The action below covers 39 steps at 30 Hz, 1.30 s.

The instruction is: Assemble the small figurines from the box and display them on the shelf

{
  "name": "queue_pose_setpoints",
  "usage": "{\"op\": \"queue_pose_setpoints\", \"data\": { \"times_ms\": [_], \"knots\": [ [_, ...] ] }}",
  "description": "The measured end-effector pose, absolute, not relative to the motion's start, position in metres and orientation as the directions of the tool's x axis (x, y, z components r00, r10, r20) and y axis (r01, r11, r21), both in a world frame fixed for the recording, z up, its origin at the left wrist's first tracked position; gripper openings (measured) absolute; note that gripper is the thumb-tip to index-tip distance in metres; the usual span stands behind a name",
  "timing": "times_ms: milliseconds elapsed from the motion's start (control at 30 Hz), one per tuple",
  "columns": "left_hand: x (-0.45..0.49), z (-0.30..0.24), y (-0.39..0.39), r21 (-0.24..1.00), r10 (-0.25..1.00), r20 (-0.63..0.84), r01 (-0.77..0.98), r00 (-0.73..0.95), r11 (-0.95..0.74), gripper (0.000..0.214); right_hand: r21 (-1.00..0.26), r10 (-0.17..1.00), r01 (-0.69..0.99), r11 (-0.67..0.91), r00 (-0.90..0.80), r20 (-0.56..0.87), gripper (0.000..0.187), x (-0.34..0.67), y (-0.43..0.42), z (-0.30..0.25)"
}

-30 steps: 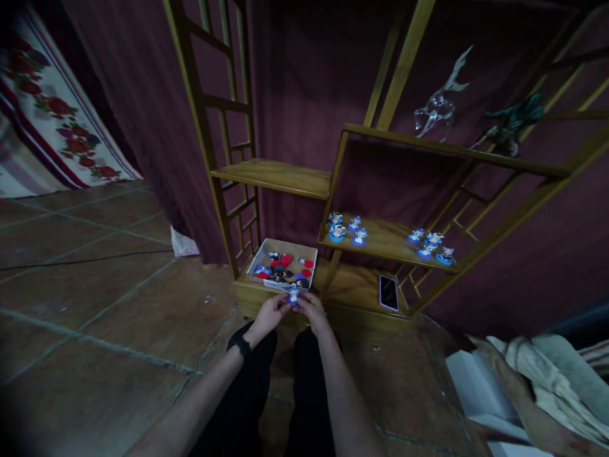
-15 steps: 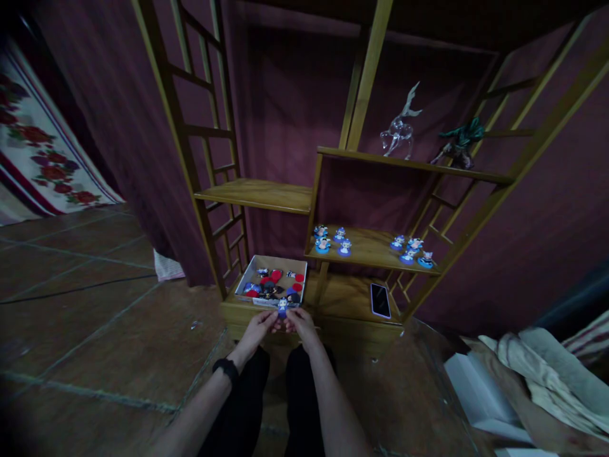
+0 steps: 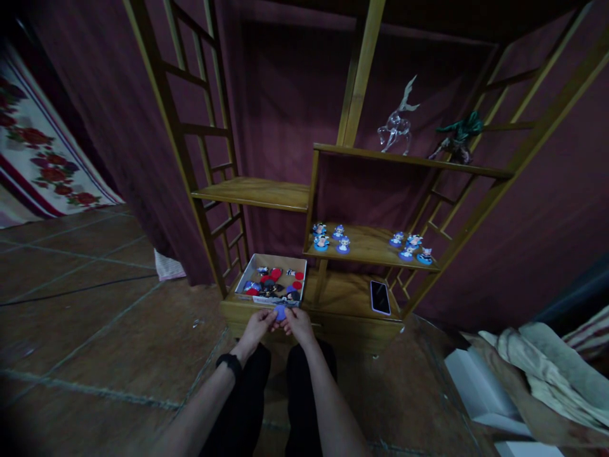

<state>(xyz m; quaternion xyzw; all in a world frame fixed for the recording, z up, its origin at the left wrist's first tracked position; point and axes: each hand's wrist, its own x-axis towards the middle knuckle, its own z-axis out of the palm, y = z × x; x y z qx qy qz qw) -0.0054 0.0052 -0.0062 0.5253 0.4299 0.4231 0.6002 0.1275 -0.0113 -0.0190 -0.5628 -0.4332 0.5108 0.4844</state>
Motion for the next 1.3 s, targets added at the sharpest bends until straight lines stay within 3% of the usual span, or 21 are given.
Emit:
{"op": "queue_pose_setpoints", "data": {
  "times_ms": [400, 567, 833, 1300],
  "knots": [
    [-0.004, -0.006, 0.004, 0.995, 0.980, 0.038, -0.101, 0.193, -0.019, 0.027, -0.947, 0.977, -0.288, -0.141, 0.112, -0.180, 0.045, 0.131, -0.018, -0.002],
    [-0.004, -0.003, 0.003, 0.990, 0.978, 0.016, -0.140, 0.208, 0.013, 0.028, -0.926, 0.982, -0.357, -0.127, 0.086, -0.167, 0.041, 0.134, -0.024, 0.006],
    [-0.008, 0.002, 0.002, 0.944, 0.968, -0.125, -0.274, 0.217, 0.183, 0.027, -0.927, 0.989, -0.361, -0.100, 0.067, -0.133, 0.044, 0.136, -0.027, 0.006],
    [-0.006, 0.008, -0.001, 0.924, 0.965, -0.138, -0.323, 0.224, 0.207, 0.036, -0.916, 0.989, -0.389, -0.094, 0.072, -0.132, 0.046, 0.134, -0.025, 0.005]
  ]
}}
